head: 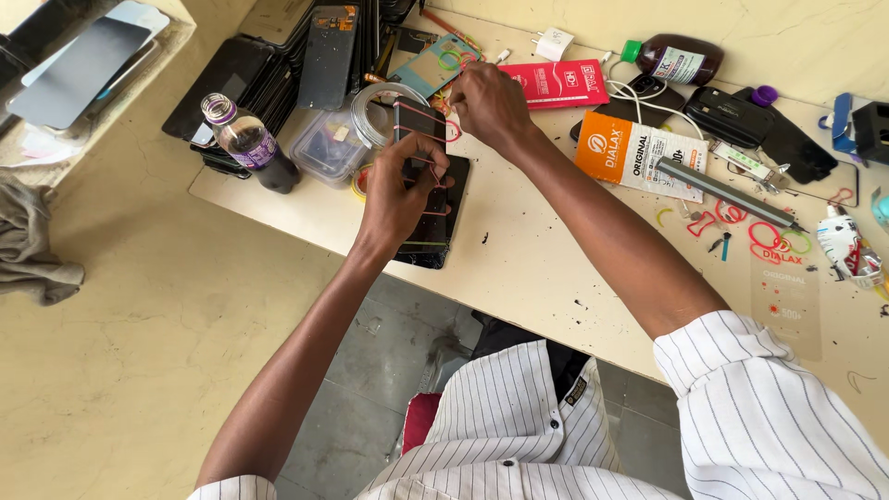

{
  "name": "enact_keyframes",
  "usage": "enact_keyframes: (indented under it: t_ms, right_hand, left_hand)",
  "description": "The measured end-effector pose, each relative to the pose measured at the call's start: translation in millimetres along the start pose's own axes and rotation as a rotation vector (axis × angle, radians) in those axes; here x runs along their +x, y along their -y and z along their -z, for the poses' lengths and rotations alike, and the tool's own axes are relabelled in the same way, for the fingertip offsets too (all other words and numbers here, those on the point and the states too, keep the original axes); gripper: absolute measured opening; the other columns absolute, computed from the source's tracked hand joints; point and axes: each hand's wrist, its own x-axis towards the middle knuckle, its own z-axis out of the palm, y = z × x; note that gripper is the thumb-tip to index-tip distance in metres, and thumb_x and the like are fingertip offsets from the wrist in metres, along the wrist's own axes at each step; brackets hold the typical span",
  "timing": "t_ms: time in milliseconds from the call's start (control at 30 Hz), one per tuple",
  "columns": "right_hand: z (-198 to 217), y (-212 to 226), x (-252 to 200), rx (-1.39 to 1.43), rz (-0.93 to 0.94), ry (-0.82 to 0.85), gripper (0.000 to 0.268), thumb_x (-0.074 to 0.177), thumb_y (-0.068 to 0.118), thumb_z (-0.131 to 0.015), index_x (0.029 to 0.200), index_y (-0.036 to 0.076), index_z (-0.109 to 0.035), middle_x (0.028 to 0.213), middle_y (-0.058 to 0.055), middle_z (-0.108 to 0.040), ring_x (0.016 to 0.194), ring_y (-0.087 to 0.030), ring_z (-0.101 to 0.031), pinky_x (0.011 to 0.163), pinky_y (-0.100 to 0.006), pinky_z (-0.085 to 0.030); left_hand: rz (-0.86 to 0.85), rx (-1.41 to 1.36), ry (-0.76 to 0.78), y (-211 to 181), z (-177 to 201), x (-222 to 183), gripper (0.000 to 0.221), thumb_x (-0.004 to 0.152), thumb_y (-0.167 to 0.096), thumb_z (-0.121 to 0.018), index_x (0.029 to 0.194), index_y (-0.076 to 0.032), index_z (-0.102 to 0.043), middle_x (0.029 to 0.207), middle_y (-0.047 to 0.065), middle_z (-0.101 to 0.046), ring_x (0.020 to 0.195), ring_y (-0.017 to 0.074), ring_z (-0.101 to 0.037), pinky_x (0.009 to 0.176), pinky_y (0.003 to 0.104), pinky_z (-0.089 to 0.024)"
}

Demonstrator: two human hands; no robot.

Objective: The person applies adhesive to a phone frame, attaches the back panel, and then applies several elastic bands around the device to secure the bond.

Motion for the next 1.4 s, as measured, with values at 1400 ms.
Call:
enact_keyframes:
  t_ms: [1400]
  right_hand:
    - [39,8,-31,0.58,-0.075,-0.043,0.007,0.092,-0.002,-0.073,0.098,-0.001,-0.073,0.081,-0.012,-0.076,0.073,-0.016,-0.077,0.061,-0.028,-0.063]
  left_hand:
    - [0.216,0.086,-0.103,-15,-34,0,0.02,0.089,-0.017,-0.068,0.106,-0.008,-0.074,0.076,0.002,-0.065,0.062,0.0102,-0.063,0.049,0.028,-0.059]
